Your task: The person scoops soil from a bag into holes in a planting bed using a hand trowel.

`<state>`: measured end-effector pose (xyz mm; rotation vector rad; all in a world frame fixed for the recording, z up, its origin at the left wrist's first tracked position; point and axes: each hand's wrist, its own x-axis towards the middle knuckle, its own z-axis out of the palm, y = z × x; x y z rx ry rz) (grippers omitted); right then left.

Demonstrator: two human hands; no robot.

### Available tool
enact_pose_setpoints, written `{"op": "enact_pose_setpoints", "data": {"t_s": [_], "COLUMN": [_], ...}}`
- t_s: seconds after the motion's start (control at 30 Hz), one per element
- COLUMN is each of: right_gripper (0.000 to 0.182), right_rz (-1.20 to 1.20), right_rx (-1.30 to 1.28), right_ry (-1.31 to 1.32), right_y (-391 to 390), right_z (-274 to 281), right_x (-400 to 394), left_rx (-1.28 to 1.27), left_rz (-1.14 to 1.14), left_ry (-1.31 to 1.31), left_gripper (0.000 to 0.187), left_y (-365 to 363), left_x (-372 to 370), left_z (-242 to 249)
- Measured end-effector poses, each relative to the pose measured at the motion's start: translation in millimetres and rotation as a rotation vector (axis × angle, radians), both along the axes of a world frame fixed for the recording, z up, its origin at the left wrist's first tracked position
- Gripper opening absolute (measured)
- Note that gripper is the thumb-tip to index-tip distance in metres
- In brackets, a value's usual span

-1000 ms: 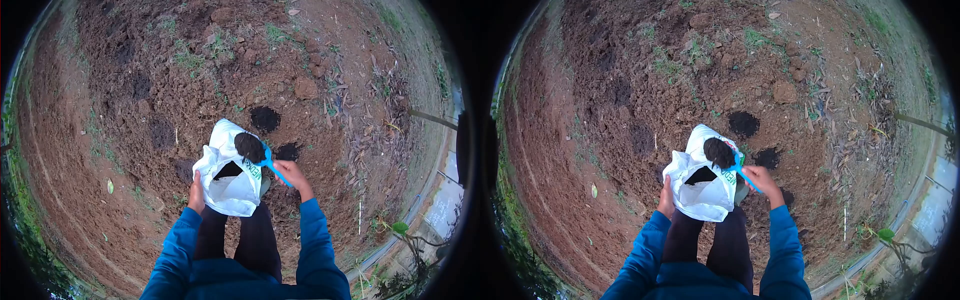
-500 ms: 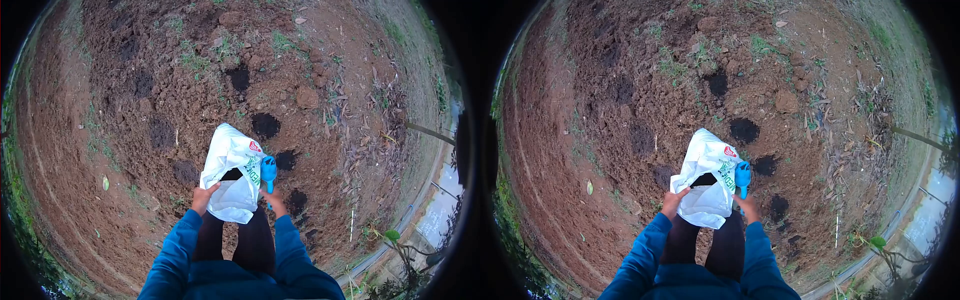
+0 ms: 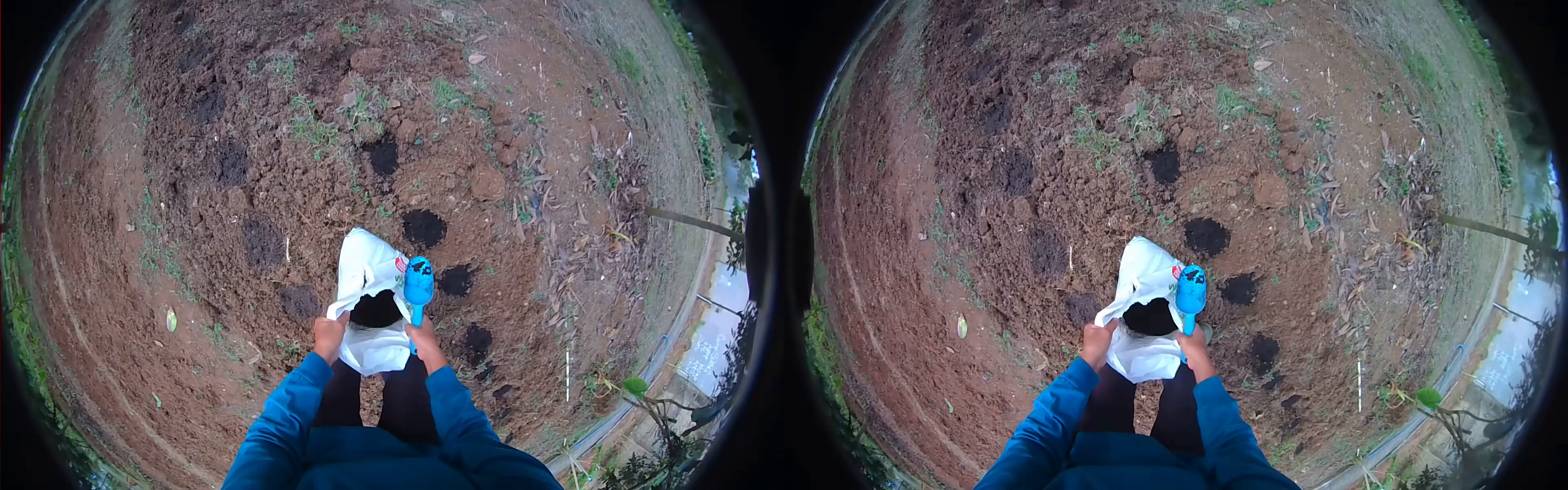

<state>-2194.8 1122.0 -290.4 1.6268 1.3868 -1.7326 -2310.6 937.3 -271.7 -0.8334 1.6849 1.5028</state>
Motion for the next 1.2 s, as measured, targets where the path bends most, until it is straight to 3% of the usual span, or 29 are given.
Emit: {"op": "enact_pose_setpoints", "data": {"t_s": [0.03, 0.17, 0.37, 0.6, 0.73, 0.8, 0.9, 0.97, 1.03, 1.07, 1.13, 1.2], "right_gripper": [0.019, 0.02, 0.021, 0.017, 0.016, 0.014, 0.015, 0.024, 0.031, 0.031, 0.037, 0.043], "right_rz": [0.116, 0.149, 0.24, 0.355, 0.318, 0.407, 0.462, 0.622, 0.949, 0.94, 1.152, 1.414], "right_rx": [0.142, 0.071, 0.132, 0.097, 0.018, 0.004, 0.0, 0.042, 0.273, 0.279, 0.662, 0.486], "right_ry": [0.046, 0.054, 0.291, 0.615, 0.757, 0.835, 0.906, 0.887, 0.77, 0.76, 0.809, 0.658], "right_y": [12.9, 23.2, -12.3, -23.2, -29.4, -30.7, -13.5, 10.9, 39.8, 54.7, 82.0, 106.8], "right_z": [15.3, 79.6, 205.7, 265.8, 277.6, 287.5, 284.5, 290.1, 299.4, 308.3, 340.0, 388.3], "right_x": [-5.2, -8.4, -120.3, -243.0, -332.8, -378.2, -448.8, -492.3, -522.0, -533.6, -544.6, -562.8], "left_rx": [-0.1, 0.084, 0.114, 0.075, 0.071, 0.182, 0.307, 0.299, 0.322, 0.306, 0.341, 0.365], "left_rz": [-0.074, 0.134, 0.222, 0.343, 0.353, 0.478, 0.474, 0.433, 0.414, 0.402, 0.459, 0.456], "left_ry": [-0.117, -0.015, 0.085, 0.29, 0.412, 0.56, 0.453, 0.456, 0.385, 0.35, 0.315, 0.279], "left_gripper": [0.018, 0.021, 0.026, 0.032, 0.033, 0.034, 0.034, 0.033, 0.031, 0.03, 0.029, 0.028], "left_y": [2.3, -27.8, -76.5, -79.7, -73.9, -62.6, -62.4, -57.4, -51.5, -49.0, -41.2, -36.4], "left_x": [-11.5, -30.2, -71.3, -139.9, -200.9, -251.8, -322.1, -368.3, -410.2, -427.6, -450.6, -465.0], "left_z": [27.2, 85.8, 201.4, 320.4, 357.1, 380.0, 384.7, 382.3, 397.2, 403.2, 404.3, 389.4]}}
